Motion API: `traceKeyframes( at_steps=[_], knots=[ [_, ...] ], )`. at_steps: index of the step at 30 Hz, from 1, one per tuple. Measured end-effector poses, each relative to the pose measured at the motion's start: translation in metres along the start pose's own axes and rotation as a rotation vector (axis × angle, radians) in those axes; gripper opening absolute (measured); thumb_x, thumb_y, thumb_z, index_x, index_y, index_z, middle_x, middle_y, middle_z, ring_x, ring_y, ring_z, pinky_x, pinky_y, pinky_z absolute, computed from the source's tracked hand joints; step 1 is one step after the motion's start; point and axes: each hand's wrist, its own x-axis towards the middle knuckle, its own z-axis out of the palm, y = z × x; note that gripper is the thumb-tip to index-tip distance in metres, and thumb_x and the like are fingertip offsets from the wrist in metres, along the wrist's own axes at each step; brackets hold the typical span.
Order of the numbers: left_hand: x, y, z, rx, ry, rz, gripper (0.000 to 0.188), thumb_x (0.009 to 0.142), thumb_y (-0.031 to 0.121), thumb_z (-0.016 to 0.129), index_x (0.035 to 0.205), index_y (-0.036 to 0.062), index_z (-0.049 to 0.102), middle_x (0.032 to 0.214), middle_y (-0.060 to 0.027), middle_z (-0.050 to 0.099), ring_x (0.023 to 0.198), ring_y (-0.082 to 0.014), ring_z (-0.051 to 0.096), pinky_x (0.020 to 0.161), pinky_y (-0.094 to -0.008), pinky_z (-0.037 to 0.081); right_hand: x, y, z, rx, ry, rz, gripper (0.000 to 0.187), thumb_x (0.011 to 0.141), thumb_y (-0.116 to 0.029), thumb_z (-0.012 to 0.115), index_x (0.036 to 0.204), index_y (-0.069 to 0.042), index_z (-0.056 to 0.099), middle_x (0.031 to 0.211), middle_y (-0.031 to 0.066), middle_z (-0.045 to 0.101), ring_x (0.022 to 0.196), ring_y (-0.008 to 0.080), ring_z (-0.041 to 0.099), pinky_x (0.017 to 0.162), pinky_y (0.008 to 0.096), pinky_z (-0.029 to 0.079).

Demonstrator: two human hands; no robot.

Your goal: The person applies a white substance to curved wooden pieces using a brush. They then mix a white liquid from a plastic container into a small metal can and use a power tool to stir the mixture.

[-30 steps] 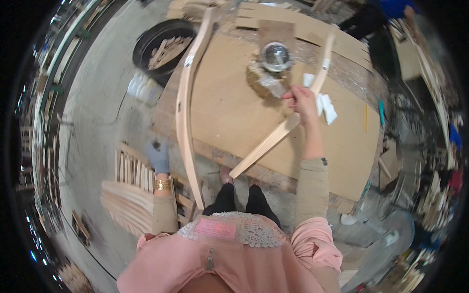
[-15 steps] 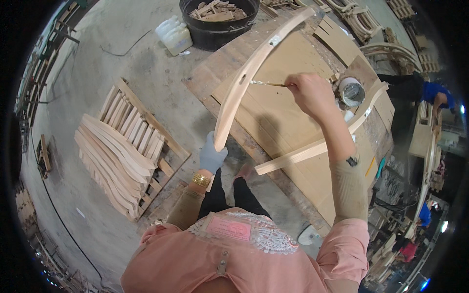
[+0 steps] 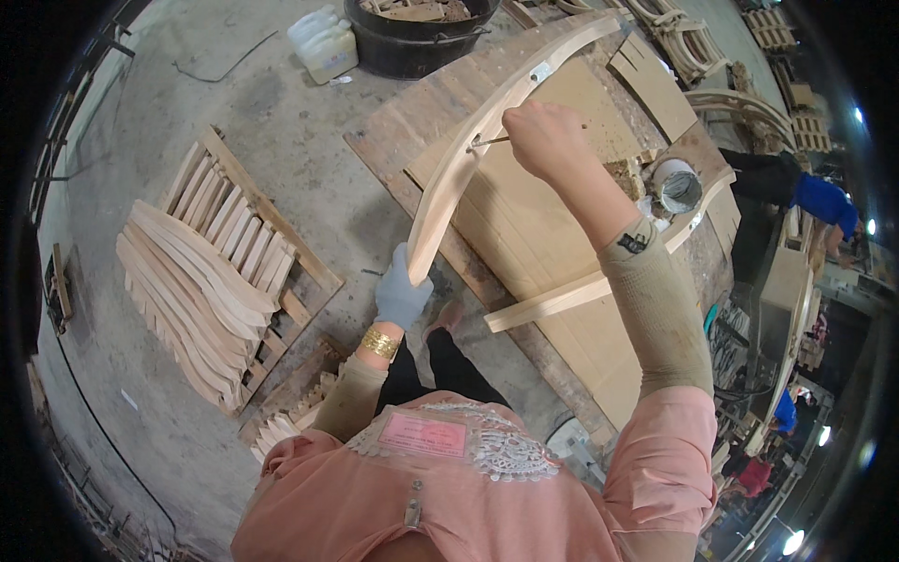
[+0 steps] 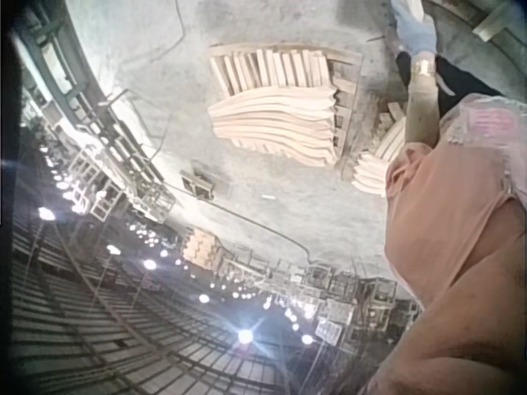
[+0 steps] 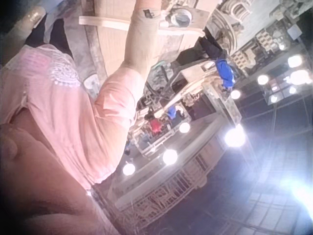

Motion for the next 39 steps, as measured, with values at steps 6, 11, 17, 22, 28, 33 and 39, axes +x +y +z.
traceKeyframes(
  at_steps=[6,11,17,22,28,33,39],
  knots=[
    [0.001,-0.001,-0.001,-0.006,0.007,-0.008,0.069,0.066,0.019,0.062,0.127,0.0110,0.031,0.101,-0.0233,0.056,0.086,-0.0402,0.057,0.073,-0.0449,0.047,0.011,-0.014,0.012,-0.054,0.068,-0.152,0.008,0.072,-0.009,0.055,0.069,-0.010,0.062,0.069,0.0089,0.061,0.069,0.0257,0.062,0.054,0.0354,0.048],
    [0.001,0.005,-0.003,0.000,-0.041,-0.053,0.067,0.066,0.017,0.060,0.126,0.0096,0.032,0.102,-0.0234,0.056,0.086,-0.0391,0.057,0.075,-0.0441,0.046,0.018,-0.008,0.014,-0.165,0.140,-0.199,0.009,0.073,-0.010,0.054,0.071,-0.013,0.063,0.077,0.0039,0.061,0.081,0.0208,0.058,0.063,0.0344,0.047],
    [0.000,-0.001,-0.004,-0.034,0.005,0.000,0.065,0.066,0.019,0.059,0.125,0.0113,0.033,0.101,-0.0229,0.056,0.085,-0.0393,0.057,0.074,-0.0444,0.047,0.015,0.001,0.000,-0.215,0.175,-0.238,0.010,0.073,-0.011,0.055,0.077,-0.014,0.063,0.088,0.0005,0.059,0.090,0.0183,0.054,0.069,0.0352,0.042],
    [0.002,0.002,-0.005,-0.024,-0.043,-0.030,0.065,0.066,0.020,0.059,0.125,0.0111,0.033,0.100,-0.0223,0.056,0.085,-0.0391,0.057,0.074,-0.0443,0.046,0.009,0.004,0.000,-0.206,0.160,-0.233,0.009,0.074,-0.012,0.055,0.079,-0.015,0.062,0.085,0.0000,0.057,0.090,0.0179,0.054,0.068,0.0348,0.041],
    [0.004,0.001,-0.006,-0.067,-0.060,-0.044,0.068,0.066,0.020,0.061,0.127,0.0124,0.033,0.099,-0.0223,0.057,0.087,-0.0396,0.057,0.075,-0.0442,0.046,0.010,-0.002,0.011,-0.212,0.204,-0.266,0.009,0.074,-0.012,0.055,0.080,-0.015,0.062,0.084,-0.0005,0.057,0.090,0.0172,0.053,0.069,0.0343,0.040],
    [0.003,-0.001,-0.008,-0.078,-0.076,-0.050,0.068,0.066,0.021,0.062,0.128,0.0124,0.033,0.097,-0.0218,0.058,0.087,-0.0391,0.057,0.076,-0.0429,0.046,0.009,0.004,0.011,-0.220,0.246,-0.250,0.008,0.074,-0.012,0.055,0.079,-0.015,0.061,0.085,-0.0008,0.057,0.092,0.0168,0.052,0.073,0.0337,0.039],
    [0.005,0.004,-0.018,-0.144,-0.143,-0.054,0.065,0.066,0.021,0.059,0.125,0.0048,0.037,0.094,-0.0241,0.060,0.086,-0.0390,0.058,0.075,-0.0422,0.046,-0.006,0.015,0.006,0.035,0.228,-0.038,0.012,0.074,-0.009,0.054,0.082,-0.013,0.063,0.081,0.0052,0.060,0.082,0.0238,0.057,0.065,0.0372,0.044]
  ],
)
